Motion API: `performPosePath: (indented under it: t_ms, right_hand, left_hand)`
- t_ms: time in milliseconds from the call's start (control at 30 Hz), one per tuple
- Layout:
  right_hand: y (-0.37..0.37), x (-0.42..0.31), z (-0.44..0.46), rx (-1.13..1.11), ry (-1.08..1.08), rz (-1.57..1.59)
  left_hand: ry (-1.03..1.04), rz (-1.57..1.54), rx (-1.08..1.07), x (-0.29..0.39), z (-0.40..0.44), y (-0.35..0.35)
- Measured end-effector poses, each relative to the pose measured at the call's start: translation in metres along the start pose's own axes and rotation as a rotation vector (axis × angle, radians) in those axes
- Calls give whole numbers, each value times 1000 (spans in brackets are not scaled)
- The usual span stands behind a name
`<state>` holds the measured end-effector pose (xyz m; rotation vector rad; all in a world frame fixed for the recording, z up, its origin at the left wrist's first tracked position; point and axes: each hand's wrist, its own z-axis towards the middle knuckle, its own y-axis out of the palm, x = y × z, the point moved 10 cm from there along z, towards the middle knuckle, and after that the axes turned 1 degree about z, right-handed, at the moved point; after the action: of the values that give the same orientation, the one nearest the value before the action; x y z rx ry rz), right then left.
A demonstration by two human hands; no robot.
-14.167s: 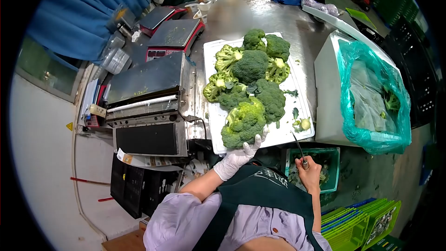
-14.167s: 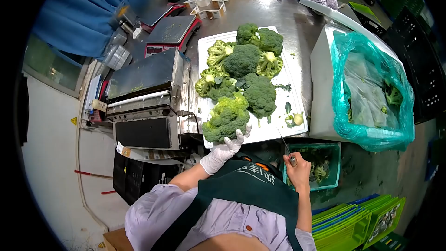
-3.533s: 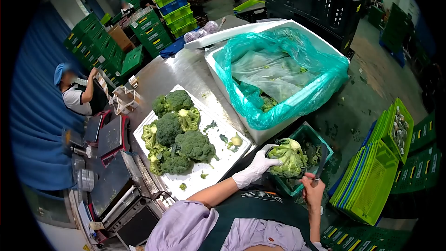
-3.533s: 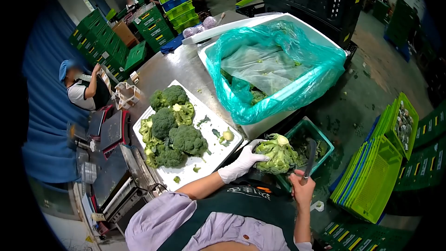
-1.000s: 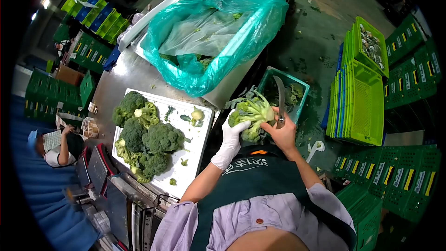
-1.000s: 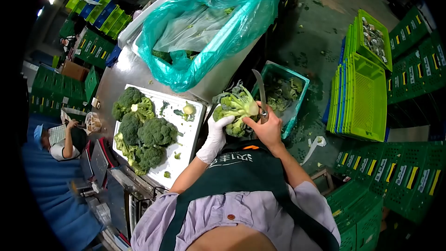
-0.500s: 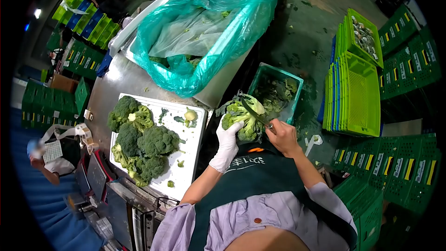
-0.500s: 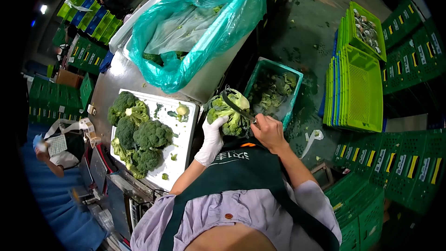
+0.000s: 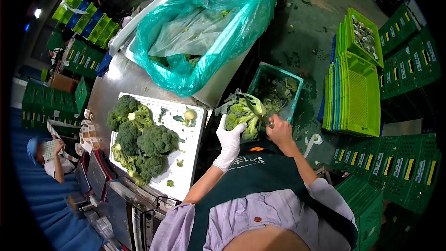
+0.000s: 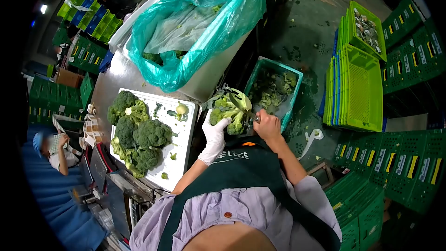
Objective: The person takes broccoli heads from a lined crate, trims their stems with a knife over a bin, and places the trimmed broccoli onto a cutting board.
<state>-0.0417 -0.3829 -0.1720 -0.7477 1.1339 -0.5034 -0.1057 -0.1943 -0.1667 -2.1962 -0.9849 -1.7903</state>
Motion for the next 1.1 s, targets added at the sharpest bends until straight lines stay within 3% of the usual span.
performPosePath:
  t_ms: [67, 100, 133, 167, 200, 267, 333, 400, 467, 533, 667, 1100]
  right_hand:
    - [22, 38, -12, -52, 157, 2]
    - [50, 90, -23, -54, 251, -21]
    - [76, 165, -71, -433, 943, 284]
    - [80, 217, -87, -455, 879, 58]
    - [63, 228, -104, -403, 916, 143]
    - [47, 224, -119, -448, 1028, 165]
    - [35, 199, -91, -295, 994, 339]
    - [17, 153, -59, -304, 928, 291]
    - [-8, 95, -14, -71, 443, 351]
    - [-42, 33, 2, 74, 77, 180]
    - [-71, -35, 3, 35, -179, 78]
    - [-55, -34, -1, -36, -196, -57]
  left_hand:
    - [50, 73, 42, 7, 0, -9]
    - [21, -25, 107, 4, 1, -21]
    - [-41, -201, 105, 7, 2, -27]
    - [72, -155, 75, 30, 1, -27]
    - [199, -118, 47, 56, 2, -25]
    - [246, 51, 18, 75, 2, -25]
    - [194, 55, 36, 61, 8, -29]
    - [160, 22, -4, 49, 12, -23]
    - [177, 37, -7, 53, 8, -15]
    - [192, 76, -27, 55, 5, -9]
    - [243, 238, 18, 55, 4, -8]
    - [222, 377, 111, 33, 12, -21]
